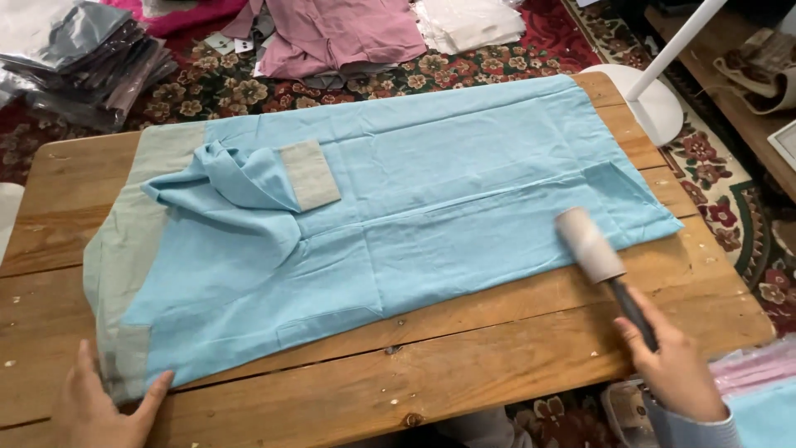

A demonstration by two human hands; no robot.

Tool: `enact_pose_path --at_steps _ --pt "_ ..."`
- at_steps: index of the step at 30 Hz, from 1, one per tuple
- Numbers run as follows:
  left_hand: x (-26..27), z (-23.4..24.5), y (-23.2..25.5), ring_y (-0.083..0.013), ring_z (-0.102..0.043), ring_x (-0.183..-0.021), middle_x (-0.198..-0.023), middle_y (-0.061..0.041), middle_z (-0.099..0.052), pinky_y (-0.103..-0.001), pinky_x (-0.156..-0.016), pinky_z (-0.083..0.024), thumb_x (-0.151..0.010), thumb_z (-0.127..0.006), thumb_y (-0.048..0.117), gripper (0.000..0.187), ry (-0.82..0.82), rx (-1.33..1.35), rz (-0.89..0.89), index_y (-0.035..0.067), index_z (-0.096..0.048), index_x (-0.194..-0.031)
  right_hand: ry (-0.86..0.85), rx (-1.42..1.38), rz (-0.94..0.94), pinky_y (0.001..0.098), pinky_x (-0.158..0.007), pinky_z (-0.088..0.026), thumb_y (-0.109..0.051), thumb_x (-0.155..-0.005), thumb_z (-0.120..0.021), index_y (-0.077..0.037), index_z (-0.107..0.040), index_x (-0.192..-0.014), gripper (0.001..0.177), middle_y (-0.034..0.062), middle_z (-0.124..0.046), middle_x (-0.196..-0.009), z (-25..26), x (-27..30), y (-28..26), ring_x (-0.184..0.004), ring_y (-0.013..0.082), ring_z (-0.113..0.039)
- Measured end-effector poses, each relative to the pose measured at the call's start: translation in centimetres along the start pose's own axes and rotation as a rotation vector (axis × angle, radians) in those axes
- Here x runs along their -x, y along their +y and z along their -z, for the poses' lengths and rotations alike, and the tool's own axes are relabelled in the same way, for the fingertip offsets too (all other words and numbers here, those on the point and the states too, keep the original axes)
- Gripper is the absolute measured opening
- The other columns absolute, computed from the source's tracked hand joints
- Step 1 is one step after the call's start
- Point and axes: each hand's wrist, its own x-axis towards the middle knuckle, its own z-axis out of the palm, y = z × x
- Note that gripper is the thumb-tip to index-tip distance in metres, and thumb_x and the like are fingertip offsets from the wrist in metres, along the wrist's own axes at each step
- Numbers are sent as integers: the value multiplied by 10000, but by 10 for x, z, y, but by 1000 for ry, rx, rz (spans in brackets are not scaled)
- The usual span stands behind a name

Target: Using a lint roller to remove debris from a shirt and then folding the garment on a wooden table.

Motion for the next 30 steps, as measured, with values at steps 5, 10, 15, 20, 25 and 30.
enact_pose_path --at_steps 5,10,15,20,25,30 --pt "12 -3 -9 -532 -624 -955 -1278 -455 -512 -526 -699 -517 -783 -808 -121 1200 56 691 61 -33 -7 -1672 399 290 -11 380 -499 -632 -298 -1059 -448 -45 -410 -1604 602 204 -770 -807 -7 -7 -9 -581 318 -757" --pt "10 17 2 -467 -582 -667 -1069 -474 -559 -500 -523 -484 -906 -672 -199 1036 -53 902 203 12 -59 -1714 579 373 531 325 -325 -457 -250 -908 -607 -102 -496 -1511 630 41 -646 -678 -76 44 -73 -361 186 -534" --pt "7 -3 -24 -410 -477 -556 -974 -460 -542 -464 -464 -418 -896 -585 -282 997 14 1087 80 -43 -139 -1754 491 528 595 248 -226 -419 -278 -934 -601 -109 -449 -1529 637 5 -700 -618 -58 12 -37 -276 73 -451" --pt "4 7 -13 -428 -497 -537 -1065 -477 -549 -482 -443 -440 -865 -588 -310 1034 -8 1023 54 -51 -115 -1747 564 524 -63 470 -613 -629 -378 -973 -533 -246 -556 -1554 596 217 -794 -834 -1 -15 10 -699 408 -777" --pt "8 6 -15 -438 -499 -536 -1176 -473 -524 -489 -459 -445 -873 -573 -303 991 23 1017 8 -90 -127 -1732 531 626 265 253 -318 -444 -278 -1010 -497 -45 -448 -1542 583 28 -674 -569 -47 -4 -48 -367 131 -544" --pt "12 2 -20 -469 -514 -551 -1159 -505 -530 -500 -459 -446 -876 -562 -324 1010 33 1045 31 -77 -109 -1745 585 521 784 345 -266 -396 -260 -906 -608 -54 -497 -1475 615 24 -552 -682 -83 45 -120 -286 149 -451"
